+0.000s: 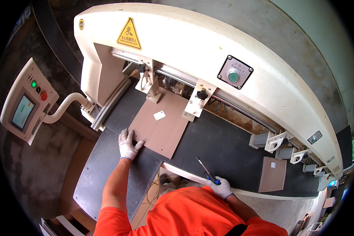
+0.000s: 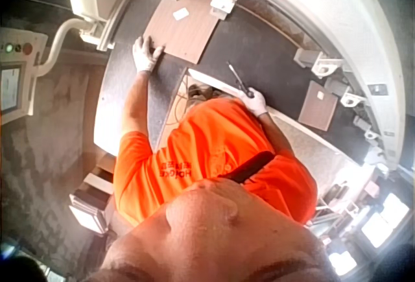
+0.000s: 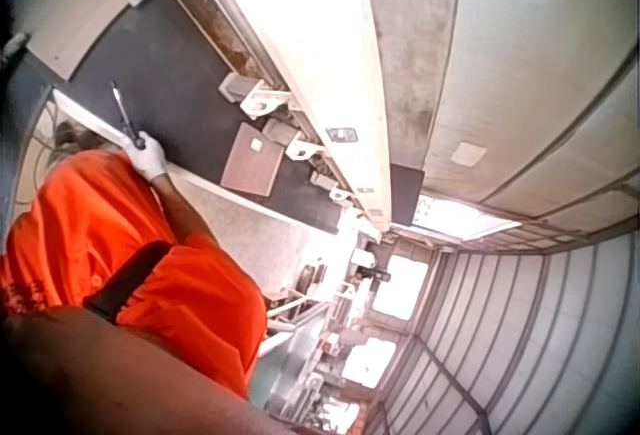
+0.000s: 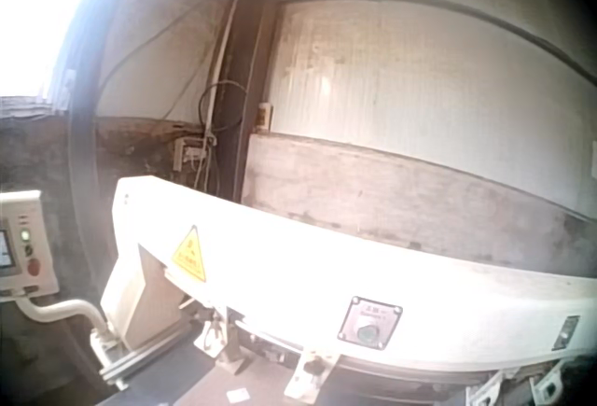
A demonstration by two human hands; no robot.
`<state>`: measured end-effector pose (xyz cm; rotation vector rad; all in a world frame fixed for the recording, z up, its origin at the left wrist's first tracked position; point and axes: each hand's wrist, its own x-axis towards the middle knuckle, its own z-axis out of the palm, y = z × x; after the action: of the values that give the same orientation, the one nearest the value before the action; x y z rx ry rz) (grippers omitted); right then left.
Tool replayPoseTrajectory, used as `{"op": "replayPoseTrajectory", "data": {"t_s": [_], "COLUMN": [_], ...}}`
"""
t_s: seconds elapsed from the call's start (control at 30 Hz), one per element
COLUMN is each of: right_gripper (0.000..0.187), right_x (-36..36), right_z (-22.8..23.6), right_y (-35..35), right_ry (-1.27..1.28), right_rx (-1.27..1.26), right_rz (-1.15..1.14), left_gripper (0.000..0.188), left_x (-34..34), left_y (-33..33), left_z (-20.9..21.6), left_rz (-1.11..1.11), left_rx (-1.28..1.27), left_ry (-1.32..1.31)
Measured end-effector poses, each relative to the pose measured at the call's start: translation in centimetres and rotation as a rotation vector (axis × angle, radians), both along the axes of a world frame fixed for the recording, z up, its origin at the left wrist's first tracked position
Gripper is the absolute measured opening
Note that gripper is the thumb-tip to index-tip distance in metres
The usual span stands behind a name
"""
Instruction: The person places rectangular brown boards onto a machine table and uses a handheld tool to press down on specific spots, likely to punch holes. The person then removes the boards and stacks them on a nearby table, repeating the process for multiple units.
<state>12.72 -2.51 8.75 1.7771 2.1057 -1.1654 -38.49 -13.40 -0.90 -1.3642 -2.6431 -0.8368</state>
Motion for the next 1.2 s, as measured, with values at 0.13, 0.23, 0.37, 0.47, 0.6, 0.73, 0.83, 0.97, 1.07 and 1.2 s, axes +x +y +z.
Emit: {"op": "replayPoseTrajectory", "data": {"t_s": [0.13,0.23,0.37,0.47,0.6,0.73,0.83,0.97,1.07,1.2], "right_gripper": [0.046,0.039,0.029,0.023,0.04,0.023,0.024,0.037,0.043,0.045], "right_x": [0.0,1.1,2.3,1.9,1.7,0.7,4.3,6.9,8.6,10.6], "right_z": [0.1,-1.0,-2.8,-0.4,0.2,3.2,-1.2,-2.9,-2.5,-3.6], "right_y": [-0.1,0.0,-0.1,-1.8,-2.7,-3.2,-2.4,0.6,1.7,1.6], "right_ry": [0.022,0.059,0.253,0.159,0.147,0.281,0.446,0.518,0.605,0.701], "right_rx": [0.052,0.053,-0.04,0.041,-0.071,-0.295,-0.411,-0.555,-0.714,-0.82], "right_rz": [0.012,-0.085,-0.412,-0.1,-0.27,-0.429,-0.447,-0.531,-0.476,-0.423], "left_gripper": [0.085,0.082,0.078,0.08,0.083,0.089,0.096,0.097,0.082,0.048], "left_x": [-0.1,-0.2,-1.5,-2.5,0.3,6.6,14.7,26.8,33.0,34.4], "left_y": [0.0,0.4,2.2,4.8,6.8,4.0,0.8,-6.8,-7.3,-3.7], "left_z": [0.3,0.5,0.9,0.1,0.4,-0.4,1.7,1.2,2.2,0.2], "left_rz": [0.01,0.014,0.037,0.094,0.139,0.18,0.166,0.066,0.335,0.306], "left_rx": [-0.018,0.003,0.013,0.038,-0.009,-0.013,-0.037,0.009,0.138,0.659], "left_ry": [-0.017,-0.002,-0.073,-0.058,-0.058,0.008,-0.03,-0.051,-1.167,-2.013]}}
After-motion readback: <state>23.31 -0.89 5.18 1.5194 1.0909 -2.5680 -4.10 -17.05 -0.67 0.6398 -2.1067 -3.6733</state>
